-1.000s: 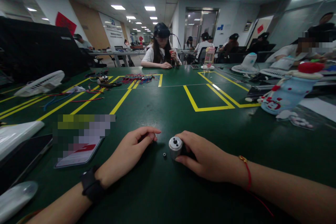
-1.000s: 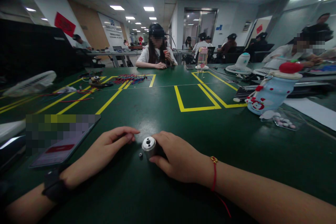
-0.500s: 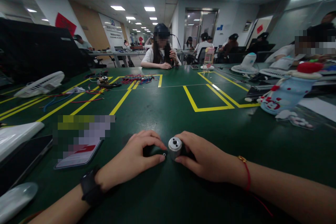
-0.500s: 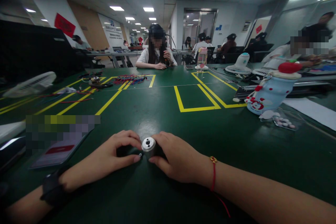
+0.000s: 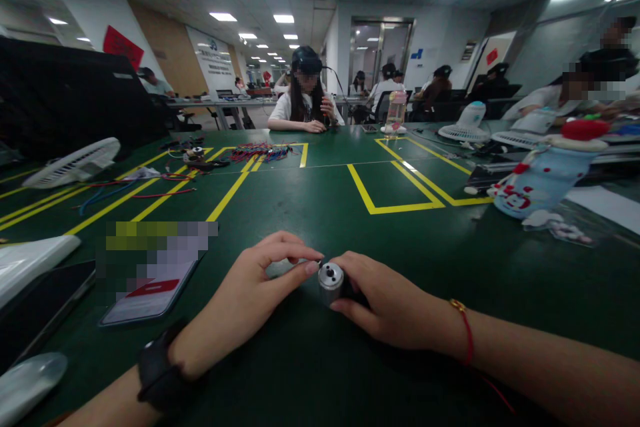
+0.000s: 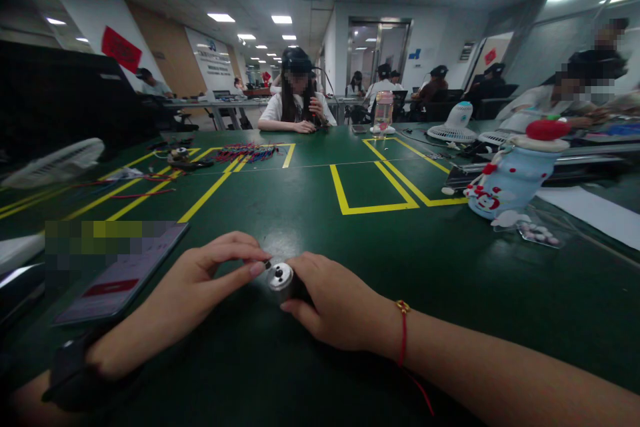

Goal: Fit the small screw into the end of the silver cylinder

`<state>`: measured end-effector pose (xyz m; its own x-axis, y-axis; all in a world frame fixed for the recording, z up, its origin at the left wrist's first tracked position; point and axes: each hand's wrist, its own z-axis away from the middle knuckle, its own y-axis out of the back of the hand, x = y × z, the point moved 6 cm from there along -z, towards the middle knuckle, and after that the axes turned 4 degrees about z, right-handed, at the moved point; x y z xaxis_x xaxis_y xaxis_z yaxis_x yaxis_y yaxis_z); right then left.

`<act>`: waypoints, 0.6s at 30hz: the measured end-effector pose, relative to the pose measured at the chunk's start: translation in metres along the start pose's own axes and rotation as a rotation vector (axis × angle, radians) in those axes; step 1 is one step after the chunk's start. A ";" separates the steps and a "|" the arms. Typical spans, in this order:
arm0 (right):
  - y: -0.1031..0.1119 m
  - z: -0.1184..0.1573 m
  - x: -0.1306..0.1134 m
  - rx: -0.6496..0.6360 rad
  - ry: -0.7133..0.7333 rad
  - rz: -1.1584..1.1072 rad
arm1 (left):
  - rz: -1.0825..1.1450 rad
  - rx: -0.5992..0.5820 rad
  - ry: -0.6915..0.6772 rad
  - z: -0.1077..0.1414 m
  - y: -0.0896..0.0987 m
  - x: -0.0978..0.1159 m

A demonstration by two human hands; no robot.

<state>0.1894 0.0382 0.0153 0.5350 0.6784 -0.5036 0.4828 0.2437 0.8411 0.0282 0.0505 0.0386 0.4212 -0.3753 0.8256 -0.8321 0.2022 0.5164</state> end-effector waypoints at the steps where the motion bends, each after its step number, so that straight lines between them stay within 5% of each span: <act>1: 0.000 0.000 0.000 0.002 0.002 0.000 | -0.002 0.003 -0.010 0.000 -0.002 0.003; 18: 0.001 -0.001 -0.002 0.018 0.014 -0.016 | -0.019 -0.120 -0.033 0.005 -0.014 0.018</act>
<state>0.1881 0.0374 0.0174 0.5175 0.6843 -0.5138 0.5034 0.2421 0.8295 0.0455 0.0363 0.0452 0.4226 -0.4088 0.8089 -0.7742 0.3011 0.5567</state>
